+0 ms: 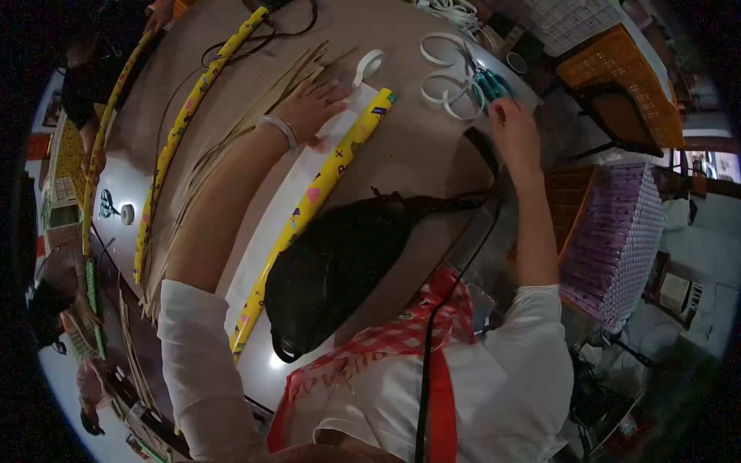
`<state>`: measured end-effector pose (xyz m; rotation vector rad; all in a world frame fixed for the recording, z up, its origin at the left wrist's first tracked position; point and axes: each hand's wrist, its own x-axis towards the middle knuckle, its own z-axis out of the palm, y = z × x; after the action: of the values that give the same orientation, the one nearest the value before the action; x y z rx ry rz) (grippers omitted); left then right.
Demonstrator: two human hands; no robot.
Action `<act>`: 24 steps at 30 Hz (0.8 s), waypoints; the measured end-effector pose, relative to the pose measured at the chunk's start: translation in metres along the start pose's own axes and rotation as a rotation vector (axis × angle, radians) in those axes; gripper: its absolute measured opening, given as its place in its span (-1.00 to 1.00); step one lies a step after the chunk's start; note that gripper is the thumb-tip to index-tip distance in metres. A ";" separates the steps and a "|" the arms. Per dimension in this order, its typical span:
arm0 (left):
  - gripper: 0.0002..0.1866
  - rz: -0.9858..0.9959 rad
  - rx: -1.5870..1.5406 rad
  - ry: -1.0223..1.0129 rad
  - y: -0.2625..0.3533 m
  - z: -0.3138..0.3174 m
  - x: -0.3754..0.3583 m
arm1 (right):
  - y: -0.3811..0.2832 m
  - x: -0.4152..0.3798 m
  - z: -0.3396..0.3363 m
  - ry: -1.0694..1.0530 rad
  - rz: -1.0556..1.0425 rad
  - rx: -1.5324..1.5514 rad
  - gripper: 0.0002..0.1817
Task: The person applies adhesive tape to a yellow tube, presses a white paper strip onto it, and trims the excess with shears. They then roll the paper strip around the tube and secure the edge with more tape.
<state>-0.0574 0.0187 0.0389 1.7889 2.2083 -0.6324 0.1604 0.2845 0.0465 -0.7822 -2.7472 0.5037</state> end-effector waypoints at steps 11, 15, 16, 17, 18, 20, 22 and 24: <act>-0.16 -0.013 0.049 0.037 0.006 -0.001 0.003 | 0.036 0.033 -0.003 -0.107 -0.044 -0.128 -0.58; -0.17 -0.020 0.011 0.012 0.009 -0.009 -0.005 | 0.055 0.028 -0.038 -0.380 0.178 0.048 -0.49; -0.16 -0.017 0.024 -0.003 0.009 -0.011 -0.005 | 0.068 0.024 -0.041 -0.447 0.133 0.287 -0.50; -0.16 -0.011 0.040 -0.013 0.009 -0.014 -0.004 | 0.078 0.022 -0.044 -0.504 0.087 0.525 -0.52; -0.15 -0.011 0.046 -0.015 0.008 -0.008 0.001 | 0.079 0.023 -0.049 -0.488 0.095 0.522 -0.52; -0.14 -0.010 0.020 0.008 0.010 -0.009 -0.003 | 0.078 0.024 -0.060 -0.572 0.026 0.389 -0.49; -0.12 -0.026 -0.035 -0.013 0.010 -0.011 0.001 | 0.049 0.012 -0.080 -0.504 0.021 0.187 -0.47; -0.10 -0.015 0.001 -0.042 0.011 -0.012 0.007 | 0.036 0.004 -0.093 -0.463 -0.008 -0.005 -0.45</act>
<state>-0.0475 0.0318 0.0446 1.7455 2.1959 -0.6684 0.2032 0.3394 0.1176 -0.7303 -3.1686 0.7602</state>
